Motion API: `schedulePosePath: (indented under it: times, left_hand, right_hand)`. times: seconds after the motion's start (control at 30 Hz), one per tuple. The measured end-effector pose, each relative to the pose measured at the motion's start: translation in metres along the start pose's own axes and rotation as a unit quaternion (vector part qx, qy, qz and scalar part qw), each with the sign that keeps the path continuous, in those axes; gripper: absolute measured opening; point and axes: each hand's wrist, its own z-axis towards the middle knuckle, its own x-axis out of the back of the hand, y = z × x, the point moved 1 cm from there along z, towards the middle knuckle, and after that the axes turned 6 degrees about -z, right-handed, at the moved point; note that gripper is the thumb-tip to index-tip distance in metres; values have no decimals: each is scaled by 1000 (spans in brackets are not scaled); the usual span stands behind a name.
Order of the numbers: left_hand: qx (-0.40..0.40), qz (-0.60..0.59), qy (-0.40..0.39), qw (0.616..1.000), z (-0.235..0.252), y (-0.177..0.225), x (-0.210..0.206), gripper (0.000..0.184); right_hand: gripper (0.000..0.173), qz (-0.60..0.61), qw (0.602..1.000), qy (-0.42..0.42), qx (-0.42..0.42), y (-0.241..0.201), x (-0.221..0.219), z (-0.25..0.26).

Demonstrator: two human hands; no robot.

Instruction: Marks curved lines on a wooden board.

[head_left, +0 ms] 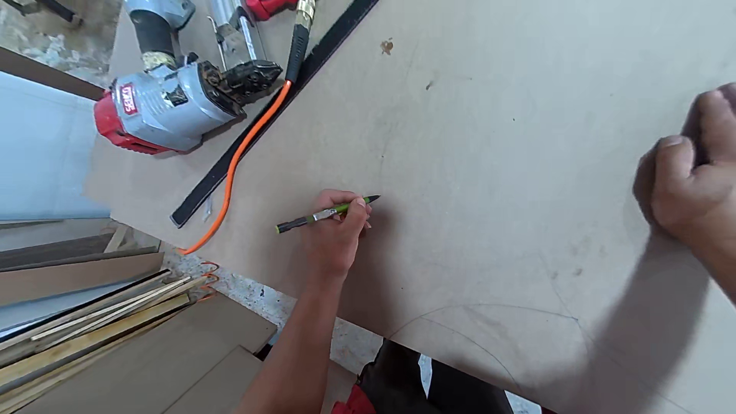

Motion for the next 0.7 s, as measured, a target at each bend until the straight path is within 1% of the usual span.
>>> schedulePosePath:
  times: [0.13, 0.27, 0.4, 0.5, 0.6, 0.7]
  left_hand:
    - [-13, 13, -1, 1000, 24, 3, -9, 3]
    - [-41, -3, -4, 999, 48, 3, -18, 3]
    - [-48, 0, -4, 999, 55, 5, -21, 4]
    - [-35, 15, 3, 999, 37, 4, -17, 4]
    - [8, 25, -5, 1000, 2, 5, -9, 5]
    - [8, 25, -11, 1000, -37, 0, -4, 7]
  right_hand:
    - [68, -2, 1000, -7, -6, -9, 8, -2]
    - [68, 1, 1000, -6, -7, -12, 10, -2]
    - [68, -2, 1000, -13, -7, -15, 14, -3]
    - [68, -5, 1000, -13, -4, -14, 14, -3]
    - [68, -6, 1000, -10, -3, -13, 12, -3]
    - [68, -8, 1000, -14, -2, -12, 11, -2]
